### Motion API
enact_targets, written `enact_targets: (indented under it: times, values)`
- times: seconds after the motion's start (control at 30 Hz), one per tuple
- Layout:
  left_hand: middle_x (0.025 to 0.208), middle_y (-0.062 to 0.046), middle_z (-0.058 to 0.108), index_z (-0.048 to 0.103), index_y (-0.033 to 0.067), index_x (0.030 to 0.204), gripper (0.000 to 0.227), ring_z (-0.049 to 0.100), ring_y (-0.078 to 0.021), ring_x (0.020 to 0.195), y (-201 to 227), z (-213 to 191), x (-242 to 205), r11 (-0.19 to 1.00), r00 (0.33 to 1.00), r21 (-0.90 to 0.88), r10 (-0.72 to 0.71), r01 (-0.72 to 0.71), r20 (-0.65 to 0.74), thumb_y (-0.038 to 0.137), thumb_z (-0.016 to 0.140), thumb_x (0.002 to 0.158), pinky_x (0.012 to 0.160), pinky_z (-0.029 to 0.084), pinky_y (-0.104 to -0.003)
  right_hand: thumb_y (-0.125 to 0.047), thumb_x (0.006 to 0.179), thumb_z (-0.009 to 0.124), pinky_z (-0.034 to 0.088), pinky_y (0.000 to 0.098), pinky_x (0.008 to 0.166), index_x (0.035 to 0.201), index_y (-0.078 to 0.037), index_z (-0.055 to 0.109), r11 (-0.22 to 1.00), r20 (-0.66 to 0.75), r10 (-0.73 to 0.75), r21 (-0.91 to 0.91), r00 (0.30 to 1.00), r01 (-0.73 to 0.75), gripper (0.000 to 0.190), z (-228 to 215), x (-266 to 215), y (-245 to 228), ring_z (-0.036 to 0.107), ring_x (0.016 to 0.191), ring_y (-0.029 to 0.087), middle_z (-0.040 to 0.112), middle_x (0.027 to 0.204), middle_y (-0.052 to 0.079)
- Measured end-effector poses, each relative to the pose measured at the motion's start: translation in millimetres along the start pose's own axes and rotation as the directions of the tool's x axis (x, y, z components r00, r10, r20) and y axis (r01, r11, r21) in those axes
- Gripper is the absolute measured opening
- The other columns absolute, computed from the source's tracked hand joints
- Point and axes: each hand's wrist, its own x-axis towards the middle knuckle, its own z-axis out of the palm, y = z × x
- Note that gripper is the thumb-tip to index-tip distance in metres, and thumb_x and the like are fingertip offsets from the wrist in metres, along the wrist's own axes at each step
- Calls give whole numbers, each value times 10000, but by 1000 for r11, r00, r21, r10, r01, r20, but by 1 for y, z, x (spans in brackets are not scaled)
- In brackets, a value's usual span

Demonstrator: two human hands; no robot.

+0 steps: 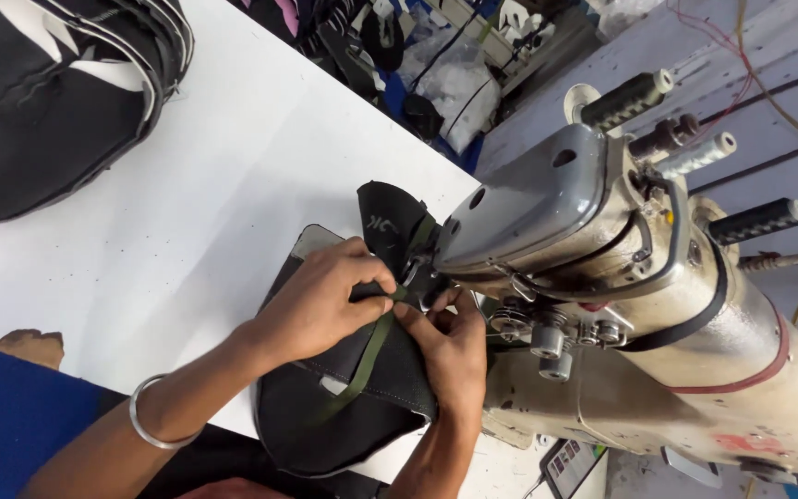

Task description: The person uses a sewing machine to stitch a green elastic strap onto the upper part of a black slipper. They repeatedly guide the slipper under the needle, sew the strap, and then cut the thread with scissors before moving the finished slipper aside and picking up a new one.

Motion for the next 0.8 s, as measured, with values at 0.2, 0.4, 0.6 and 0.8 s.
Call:
enact_targets:
  times: [0.2,0.4,0.6,0.8]
  values:
    - [899,-71,637,759,76,913,151,641,-226,772,11,-9,18,991,988,73,-122,115,97,177,788,804,734,509,-392,-86,767,860,409,225,500,824,-72,503,1000,-29,-16,9,999,17,362,2,5,-10,506,605,59,593,700,7]
    - [931,-76,639,754,70,906,172,654,-226,797,6,-5,21,989,988,52,-140,137,64,190,799,791,746,520,-391,-120,707,878,531,223,571,868,-74,567,1000,-109,18,-15,994,-19,353,7,5,-26,620,659,87,668,773,9]
    - [938,-74,655,751,68,914,200,680,-234,855,-4,1,14,999,999,38,21,-20,-35,223,811,802,826,514,-407,-148,793,855,468,274,600,1002,-2,604,994,-212,-99,-58,972,88,358,-30,-11,20,559,691,116,655,801,65]
    - [1023,-79,613,707,60,1005,223,663,-246,911,-4,-4,18,998,996,24,-60,59,69,223,766,866,797,530,-412,-141,1010,764,515,350,724,1318,77,521,583,-539,-760,-812,363,14,449,-114,-72,26,598,881,276,563,1173,196]
